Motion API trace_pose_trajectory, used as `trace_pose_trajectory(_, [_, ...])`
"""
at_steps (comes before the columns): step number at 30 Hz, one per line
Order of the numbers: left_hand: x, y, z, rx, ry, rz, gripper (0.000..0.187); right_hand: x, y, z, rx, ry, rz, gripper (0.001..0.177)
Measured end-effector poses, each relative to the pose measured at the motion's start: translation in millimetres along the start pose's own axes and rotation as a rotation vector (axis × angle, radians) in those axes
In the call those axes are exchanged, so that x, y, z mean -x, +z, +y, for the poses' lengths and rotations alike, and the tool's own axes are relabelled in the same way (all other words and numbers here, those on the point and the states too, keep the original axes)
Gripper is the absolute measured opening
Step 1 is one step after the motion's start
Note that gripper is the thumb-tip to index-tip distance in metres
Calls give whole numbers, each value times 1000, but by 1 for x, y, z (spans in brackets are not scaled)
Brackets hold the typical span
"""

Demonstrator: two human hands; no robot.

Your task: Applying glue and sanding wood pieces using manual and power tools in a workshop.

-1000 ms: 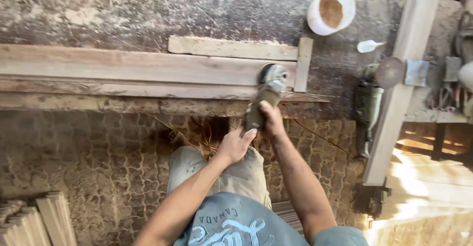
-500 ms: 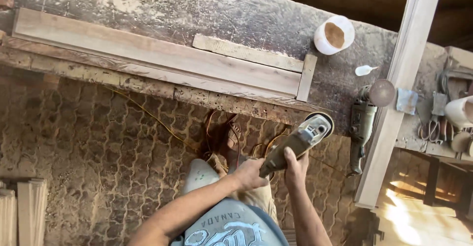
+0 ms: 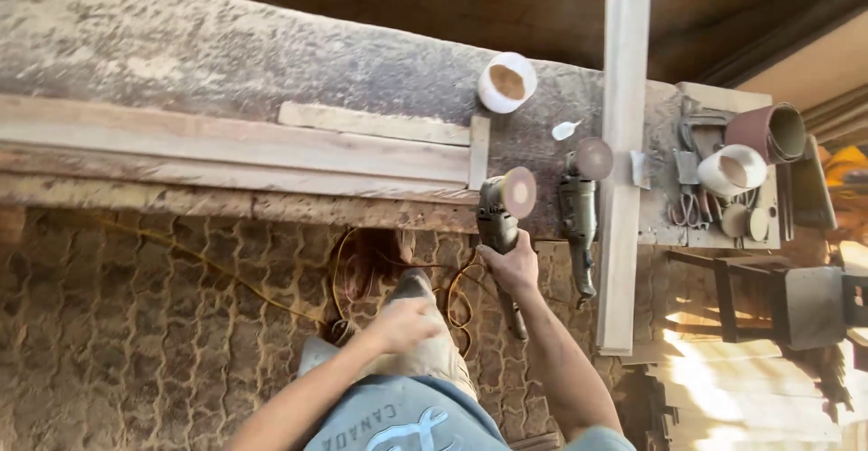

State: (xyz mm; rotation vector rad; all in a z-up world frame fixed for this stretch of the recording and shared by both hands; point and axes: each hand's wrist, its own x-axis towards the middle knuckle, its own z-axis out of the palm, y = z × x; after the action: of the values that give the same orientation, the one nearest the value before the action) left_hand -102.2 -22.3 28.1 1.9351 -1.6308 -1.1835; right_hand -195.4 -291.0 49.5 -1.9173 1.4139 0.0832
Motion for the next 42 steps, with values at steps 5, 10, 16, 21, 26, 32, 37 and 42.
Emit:
trace_pose_trajectory(5, [1,-55,-38,523,-783,216,45,-91,-8,16,295,21,68,74])
trace_pose_trajectory(10, [-18,-107,-60,480,-1019,151,33,-146,-10,28,313,-131,109,71])
trace_pose_trajectory(16, [-67,-142,-54,420,-1109,-10,31,-143,-98,-45,406,-12,-355,71])
trace_pose_trajectory(21, [-89,-130,-84,473,-1025,86,58,-219,-152,-20,194,-304,79,18])
trace_pose_trajectory(26, [-126,-170,-75,342,-805,151,48,-326,-170,-37,375,-342,-30,50])
trace_pose_trajectory(32, [-164,-196,-72,244,-488,363,53,-366,-159,-55,196,-578,21,11])
trace_pose_trajectory(37, [-237,-276,-7,259,25,880,54,-274,-165,-179,130,-624,-107,6])
trace_pose_trajectory(42, [-266,-228,-26,431,-169,969,26,-201,-112,-253,117,-839,-410,12])
